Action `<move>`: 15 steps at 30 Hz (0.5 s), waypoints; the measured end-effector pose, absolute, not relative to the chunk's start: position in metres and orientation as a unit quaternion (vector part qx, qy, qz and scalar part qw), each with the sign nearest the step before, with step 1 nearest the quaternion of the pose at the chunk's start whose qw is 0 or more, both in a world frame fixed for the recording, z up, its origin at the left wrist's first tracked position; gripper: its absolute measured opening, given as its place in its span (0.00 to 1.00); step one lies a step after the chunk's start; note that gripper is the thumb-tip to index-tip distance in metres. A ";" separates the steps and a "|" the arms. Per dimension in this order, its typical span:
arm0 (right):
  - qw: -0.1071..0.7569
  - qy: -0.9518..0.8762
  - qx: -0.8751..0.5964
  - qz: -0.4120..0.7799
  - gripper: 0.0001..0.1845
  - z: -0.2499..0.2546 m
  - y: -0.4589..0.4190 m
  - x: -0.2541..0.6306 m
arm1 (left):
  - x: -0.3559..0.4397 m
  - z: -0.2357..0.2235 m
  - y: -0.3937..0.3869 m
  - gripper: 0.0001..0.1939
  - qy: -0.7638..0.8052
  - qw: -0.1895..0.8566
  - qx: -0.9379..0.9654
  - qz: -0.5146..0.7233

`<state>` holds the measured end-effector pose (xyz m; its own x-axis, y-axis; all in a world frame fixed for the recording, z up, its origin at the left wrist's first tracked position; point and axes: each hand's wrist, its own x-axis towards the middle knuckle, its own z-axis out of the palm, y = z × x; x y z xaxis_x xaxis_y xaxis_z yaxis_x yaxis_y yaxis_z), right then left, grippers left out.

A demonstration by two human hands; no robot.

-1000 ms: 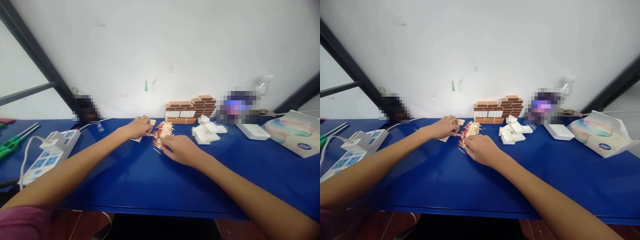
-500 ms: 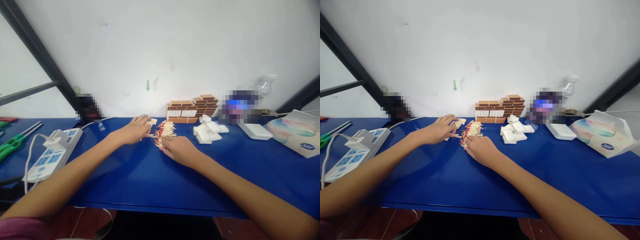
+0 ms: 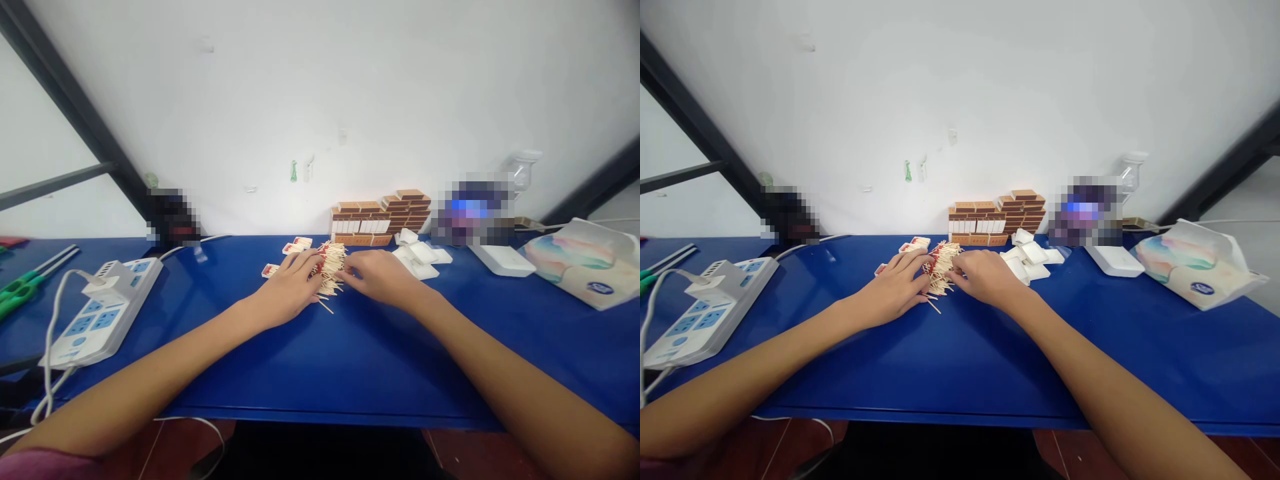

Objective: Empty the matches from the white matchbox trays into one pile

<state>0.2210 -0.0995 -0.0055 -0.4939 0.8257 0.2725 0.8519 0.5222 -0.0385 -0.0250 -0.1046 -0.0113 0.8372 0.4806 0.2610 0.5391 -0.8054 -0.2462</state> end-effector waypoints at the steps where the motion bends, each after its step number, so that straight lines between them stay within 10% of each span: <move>1: 0.137 -0.863 -0.484 -0.045 0.15 -0.005 -0.101 0.221 | -0.026 -0.011 -0.105 0.13 -0.275 0.163 -0.942 -0.098; 9: 0.162 -0.901 -0.396 0.075 0.09 -0.008 -0.125 0.197 | -0.046 -0.007 -0.095 0.24 -0.311 0.081 -0.939 -0.119; 15: 0.106 -0.894 -0.425 0.095 0.07 -0.014 -0.128 0.189 | -0.058 -0.015 -0.086 0.10 -0.339 0.032 -0.934 -0.111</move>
